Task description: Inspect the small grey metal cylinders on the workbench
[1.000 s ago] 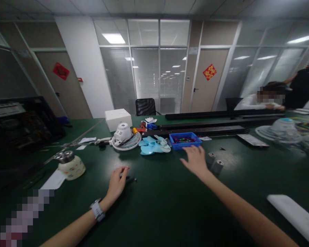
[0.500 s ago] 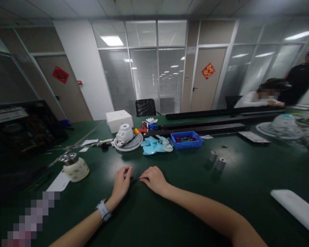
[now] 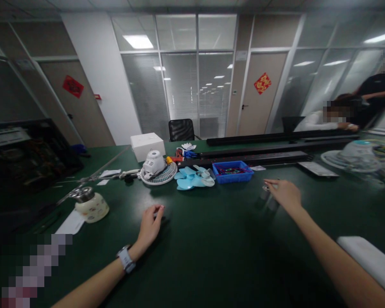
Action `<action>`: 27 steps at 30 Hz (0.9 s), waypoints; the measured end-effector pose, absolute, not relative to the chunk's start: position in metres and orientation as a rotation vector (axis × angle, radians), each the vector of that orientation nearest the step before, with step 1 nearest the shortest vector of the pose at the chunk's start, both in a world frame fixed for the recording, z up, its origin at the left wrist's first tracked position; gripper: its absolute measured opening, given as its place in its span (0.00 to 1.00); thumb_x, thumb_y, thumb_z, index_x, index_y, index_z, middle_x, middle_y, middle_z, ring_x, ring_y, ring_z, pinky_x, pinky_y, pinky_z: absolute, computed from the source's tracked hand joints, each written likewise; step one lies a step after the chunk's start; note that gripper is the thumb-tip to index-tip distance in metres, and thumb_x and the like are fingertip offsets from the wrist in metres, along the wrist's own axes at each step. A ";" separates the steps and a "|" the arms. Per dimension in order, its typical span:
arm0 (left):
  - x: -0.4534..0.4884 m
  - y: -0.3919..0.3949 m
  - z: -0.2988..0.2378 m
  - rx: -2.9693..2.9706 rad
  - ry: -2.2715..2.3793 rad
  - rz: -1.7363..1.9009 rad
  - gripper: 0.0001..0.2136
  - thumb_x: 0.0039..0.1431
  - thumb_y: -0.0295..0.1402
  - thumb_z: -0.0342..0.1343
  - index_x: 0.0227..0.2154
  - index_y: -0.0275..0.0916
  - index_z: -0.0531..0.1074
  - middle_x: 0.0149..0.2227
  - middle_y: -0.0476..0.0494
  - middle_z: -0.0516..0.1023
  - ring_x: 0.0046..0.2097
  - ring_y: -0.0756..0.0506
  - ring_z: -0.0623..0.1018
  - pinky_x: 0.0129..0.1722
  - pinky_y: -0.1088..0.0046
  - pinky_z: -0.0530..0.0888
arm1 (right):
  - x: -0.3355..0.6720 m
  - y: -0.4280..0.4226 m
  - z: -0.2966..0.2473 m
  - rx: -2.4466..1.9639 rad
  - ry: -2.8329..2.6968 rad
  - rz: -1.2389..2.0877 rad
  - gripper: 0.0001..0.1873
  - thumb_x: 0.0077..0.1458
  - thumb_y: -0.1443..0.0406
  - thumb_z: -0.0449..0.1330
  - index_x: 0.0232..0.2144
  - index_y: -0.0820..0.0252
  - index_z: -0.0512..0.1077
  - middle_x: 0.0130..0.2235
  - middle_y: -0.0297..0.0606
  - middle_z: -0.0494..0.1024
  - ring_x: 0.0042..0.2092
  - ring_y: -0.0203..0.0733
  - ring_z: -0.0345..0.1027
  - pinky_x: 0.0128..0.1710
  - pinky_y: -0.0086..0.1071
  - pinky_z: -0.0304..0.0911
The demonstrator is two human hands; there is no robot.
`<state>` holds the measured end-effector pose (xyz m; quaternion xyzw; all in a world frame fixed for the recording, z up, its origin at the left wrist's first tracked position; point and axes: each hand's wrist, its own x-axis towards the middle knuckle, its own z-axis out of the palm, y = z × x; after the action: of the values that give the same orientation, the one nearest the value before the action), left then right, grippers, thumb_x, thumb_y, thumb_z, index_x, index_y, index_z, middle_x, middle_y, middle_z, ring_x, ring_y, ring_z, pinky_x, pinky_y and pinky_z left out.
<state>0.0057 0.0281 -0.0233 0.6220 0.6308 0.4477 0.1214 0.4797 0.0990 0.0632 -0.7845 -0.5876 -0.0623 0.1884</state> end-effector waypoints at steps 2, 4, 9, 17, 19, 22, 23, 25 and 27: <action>0.005 0.028 -0.023 1.813 1.845 1.304 0.17 0.63 0.46 0.44 0.38 0.40 0.73 0.40 0.41 0.76 0.45 0.39 0.73 0.45 0.58 0.70 | 0.486 0.099 0.060 -2.247 -1.657 -0.156 0.21 0.59 0.55 0.52 0.47 0.55 0.77 0.38 0.54 0.79 0.32 0.48 0.70 0.28 0.35 0.54; 0.005 0.027 -0.023 1.812 1.849 1.303 0.17 0.63 0.46 0.44 0.38 0.40 0.73 0.40 0.41 0.76 0.46 0.39 0.73 0.45 0.58 0.70 | 0.485 0.100 0.057 -2.256 -1.662 -0.129 0.20 0.59 0.55 0.52 0.47 0.54 0.77 0.39 0.54 0.79 0.32 0.47 0.70 0.28 0.35 0.54; 0.004 0.028 -0.024 1.811 1.855 1.293 0.18 0.63 0.47 0.44 0.39 0.39 0.73 0.40 0.40 0.76 0.46 0.39 0.72 0.46 0.58 0.70 | 0.479 0.099 0.053 -2.262 -1.650 -0.117 0.21 0.60 0.54 0.51 0.48 0.54 0.76 0.39 0.53 0.79 0.34 0.48 0.71 0.27 0.34 0.55; 0.005 0.029 -0.025 1.832 1.840 1.293 0.18 0.63 0.47 0.44 0.38 0.39 0.73 0.39 0.40 0.76 0.44 0.39 0.72 0.46 0.57 0.69 | 0.488 0.098 0.049 -2.394 -1.700 -0.150 0.25 0.62 0.51 0.45 0.51 0.49 0.74 0.41 0.46 0.80 0.39 0.51 0.73 0.30 0.34 0.62; 0.004 0.029 -0.025 1.826 1.833 1.289 0.18 0.63 0.47 0.44 0.38 0.39 0.73 0.39 0.40 0.75 0.45 0.39 0.72 0.46 0.58 0.69 | 0.489 0.099 0.050 -2.372 -1.773 -0.190 0.24 0.62 0.53 0.44 0.51 0.50 0.74 0.42 0.46 0.80 0.40 0.52 0.73 0.32 0.35 0.64; 0.004 0.029 -0.024 1.815 1.828 1.280 0.18 0.63 0.46 0.45 0.37 0.39 0.73 0.39 0.41 0.75 0.45 0.40 0.71 0.45 0.59 0.69 | 0.489 0.104 0.054 -2.321 -1.949 -0.266 0.22 0.63 0.58 0.45 0.49 0.53 0.75 0.43 0.46 0.79 0.43 0.52 0.73 0.37 0.37 0.65; 0.004 0.029 -0.024 1.814 1.830 1.279 0.17 0.63 0.46 0.45 0.37 0.39 0.73 0.39 0.41 0.75 0.45 0.40 0.71 0.45 0.59 0.69 | 0.489 0.106 0.057 -2.300 -2.015 -0.283 0.21 0.62 0.60 0.46 0.48 0.54 0.76 0.44 0.46 0.79 0.44 0.52 0.73 0.39 0.36 0.65; 0.005 0.028 -0.024 1.817 1.832 1.274 0.17 0.63 0.46 0.45 0.37 0.39 0.73 0.39 0.41 0.75 0.45 0.40 0.71 0.45 0.59 0.69 | 0.491 0.111 0.063 -2.250 -2.150 -0.304 0.19 0.60 0.66 0.48 0.46 0.56 0.77 0.45 0.47 0.79 0.45 0.51 0.73 0.40 0.36 0.65; 0.005 0.028 -0.023 1.825 1.831 1.271 0.17 0.63 0.45 0.44 0.37 0.39 0.73 0.39 0.41 0.75 0.45 0.40 0.71 0.45 0.59 0.69 | 0.493 0.117 0.069 -2.199 -2.253 -0.305 0.19 0.57 0.70 0.50 0.43 0.57 0.78 0.43 0.49 0.79 0.44 0.52 0.73 0.39 0.36 0.65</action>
<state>0.0053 0.0277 -0.0230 0.6281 0.6303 0.4373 0.1301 0.4929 0.1165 0.0689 -0.6951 -0.7123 -0.0963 -0.0107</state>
